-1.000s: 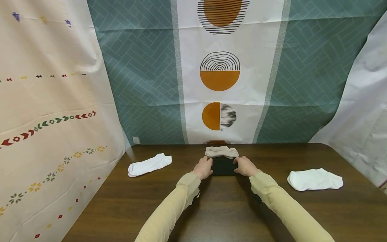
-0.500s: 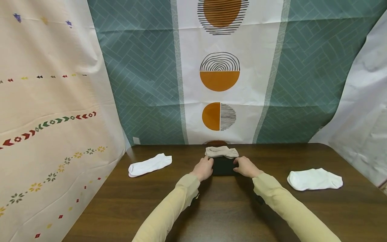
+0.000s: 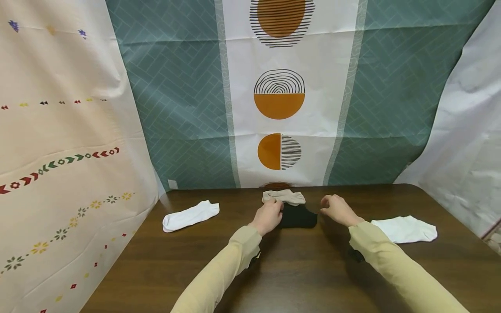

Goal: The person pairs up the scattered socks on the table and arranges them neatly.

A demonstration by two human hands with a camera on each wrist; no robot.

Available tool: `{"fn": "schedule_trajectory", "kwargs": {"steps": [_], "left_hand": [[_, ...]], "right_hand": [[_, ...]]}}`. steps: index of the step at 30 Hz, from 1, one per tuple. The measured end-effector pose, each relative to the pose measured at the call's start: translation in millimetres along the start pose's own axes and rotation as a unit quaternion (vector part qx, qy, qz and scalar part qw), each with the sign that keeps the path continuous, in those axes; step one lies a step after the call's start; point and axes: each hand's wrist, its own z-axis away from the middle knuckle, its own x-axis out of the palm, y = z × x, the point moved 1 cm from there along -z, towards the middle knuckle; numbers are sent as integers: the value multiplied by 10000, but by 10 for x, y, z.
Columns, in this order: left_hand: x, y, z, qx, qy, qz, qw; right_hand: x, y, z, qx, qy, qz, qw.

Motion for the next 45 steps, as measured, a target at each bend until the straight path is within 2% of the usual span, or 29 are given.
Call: {"fn": "schedule_trajectory", "kwargs": {"steps": [10,21,32,45], "left_hand": [[33,307,-40,486,-323,51,9983],[84,563,-84,830,-460,68,9955],[111,879,-136,1182,-387,-214,9920],[171,1337,-247,1724,-454,-542,9825]], "right_hand": [[-170,247,131,291,-42,-17,9996],[-424,535,289,507,82,230,9984],[-652,816,432,733,-46,427,9964],[-859,1064,618,988,-31,632,9931]]}}
